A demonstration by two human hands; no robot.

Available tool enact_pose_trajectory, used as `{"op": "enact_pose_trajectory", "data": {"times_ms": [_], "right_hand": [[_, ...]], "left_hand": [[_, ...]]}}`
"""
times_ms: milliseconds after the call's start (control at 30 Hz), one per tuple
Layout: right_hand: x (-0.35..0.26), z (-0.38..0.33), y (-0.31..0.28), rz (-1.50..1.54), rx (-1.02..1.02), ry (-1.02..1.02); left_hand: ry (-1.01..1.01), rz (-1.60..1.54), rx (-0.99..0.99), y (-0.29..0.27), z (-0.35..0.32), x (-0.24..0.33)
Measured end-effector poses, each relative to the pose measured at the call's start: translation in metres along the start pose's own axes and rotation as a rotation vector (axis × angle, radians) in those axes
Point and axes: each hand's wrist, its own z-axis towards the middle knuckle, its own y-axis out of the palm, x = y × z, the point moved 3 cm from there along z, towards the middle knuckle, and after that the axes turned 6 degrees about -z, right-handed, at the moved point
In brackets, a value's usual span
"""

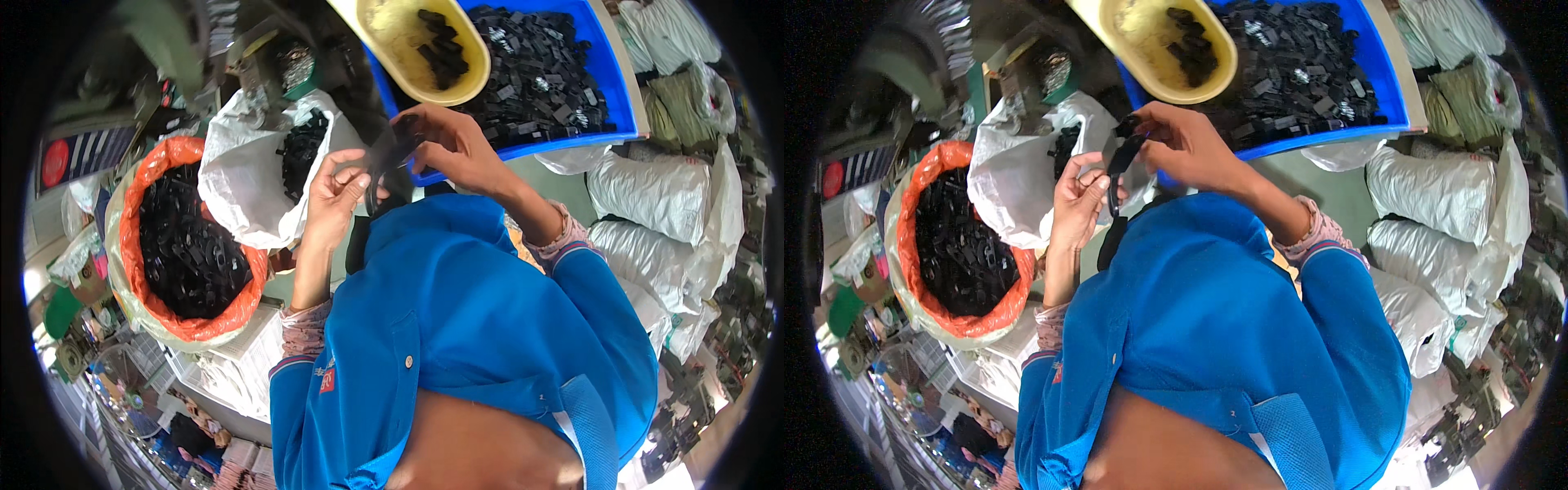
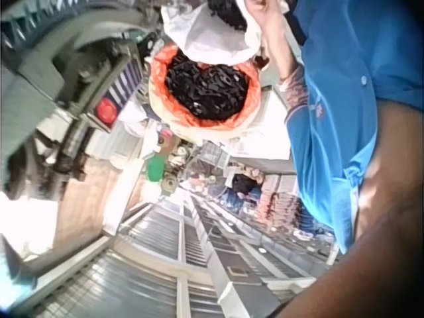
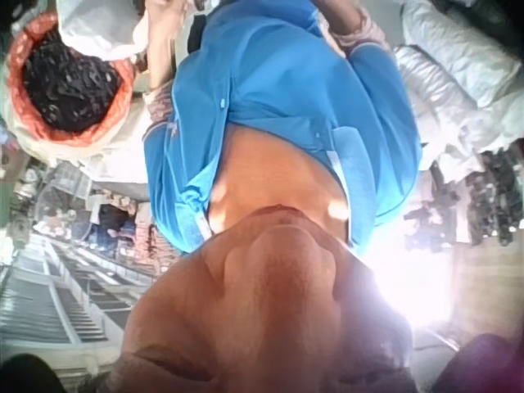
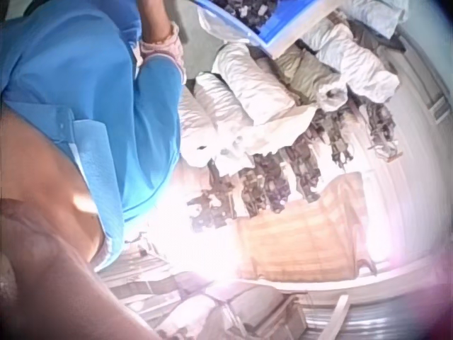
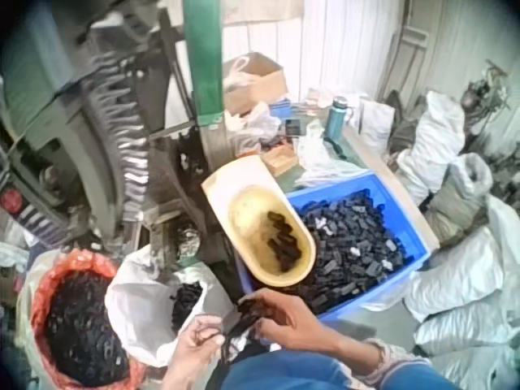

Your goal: The person picks small black plastic parts from a blue bin and a yellow scoop, then places them into a white sack. The person repeats this process, handling parts one at a time and occasionally refilling the scoop from a large sack.

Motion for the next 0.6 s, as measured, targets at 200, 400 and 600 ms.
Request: {"op": "enact_pose_trajectory", "data": {"times_ms": [200, 400, 600], "right_hand": [[-0.013, -0.033, -0.040, 0.036, 0.173, -0.054], [-0.011, -0.053, -0.059, -0.241, 0.218, 0.013], [0.000, -0.040, -0.158, -0.902, 0.602, -0.245]], "left_hand": [[-0.013, 0.275, -0.163, 0.048, 0.032, -0.008], [-0.034, 0.305, -0.384, 0.115, 0.050, -0.014], [-0.087, 0.096, -0.079, 0.125, 0.074, -0.041]]}}
